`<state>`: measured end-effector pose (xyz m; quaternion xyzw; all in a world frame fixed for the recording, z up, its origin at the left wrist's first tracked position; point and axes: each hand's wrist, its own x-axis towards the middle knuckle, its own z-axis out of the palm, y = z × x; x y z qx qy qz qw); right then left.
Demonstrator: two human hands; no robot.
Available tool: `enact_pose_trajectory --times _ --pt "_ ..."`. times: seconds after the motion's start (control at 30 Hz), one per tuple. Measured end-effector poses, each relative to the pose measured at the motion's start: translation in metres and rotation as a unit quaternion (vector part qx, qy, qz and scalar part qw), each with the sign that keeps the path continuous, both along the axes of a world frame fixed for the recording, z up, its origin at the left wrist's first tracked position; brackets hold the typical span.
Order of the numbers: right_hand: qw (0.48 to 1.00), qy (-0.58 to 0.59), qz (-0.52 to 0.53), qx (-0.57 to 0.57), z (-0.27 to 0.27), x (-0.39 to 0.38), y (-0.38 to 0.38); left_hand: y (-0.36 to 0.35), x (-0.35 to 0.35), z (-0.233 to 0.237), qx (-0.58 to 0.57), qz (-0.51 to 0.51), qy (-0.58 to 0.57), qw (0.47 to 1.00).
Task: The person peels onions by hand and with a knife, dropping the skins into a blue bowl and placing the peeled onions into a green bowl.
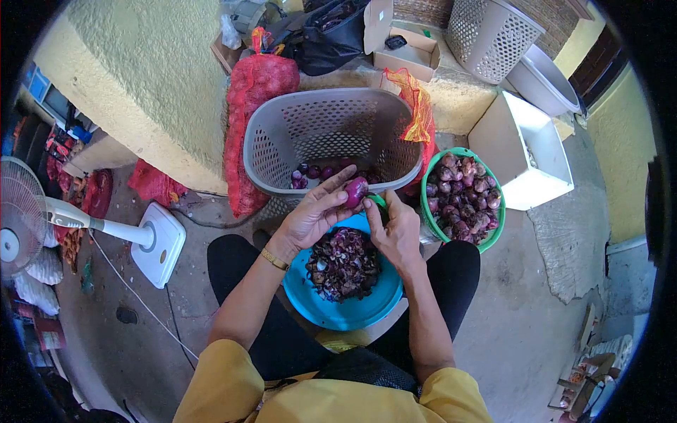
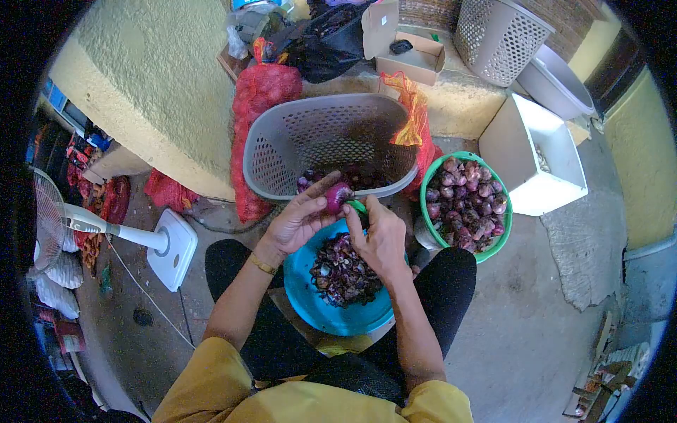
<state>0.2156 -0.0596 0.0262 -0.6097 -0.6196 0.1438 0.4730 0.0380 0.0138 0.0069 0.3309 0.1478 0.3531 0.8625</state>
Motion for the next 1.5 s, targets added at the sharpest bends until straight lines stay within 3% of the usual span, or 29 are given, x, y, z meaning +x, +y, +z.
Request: enact_pose_trajectory --times 0.47,0.77,1.5 --pt "0.994 -0.1 -0.024 -0.022 0.0038 0.0034 -0.0002 0.0007 0.0013 -0.0028 0.028 0.019 0.077 0.996" --pt "0.995 -0.101 0.003 0.011 0.0041 -0.0018 -0.0056 0.0015 0.0025 -0.0023 0.023 0.024 0.061 0.998" --pt "0.995 -0.096 -0.016 -0.028 0.0037 -0.0027 -0.0036 0.0002 0.0041 -0.0042 0.024 0.028 0.067 0.997"
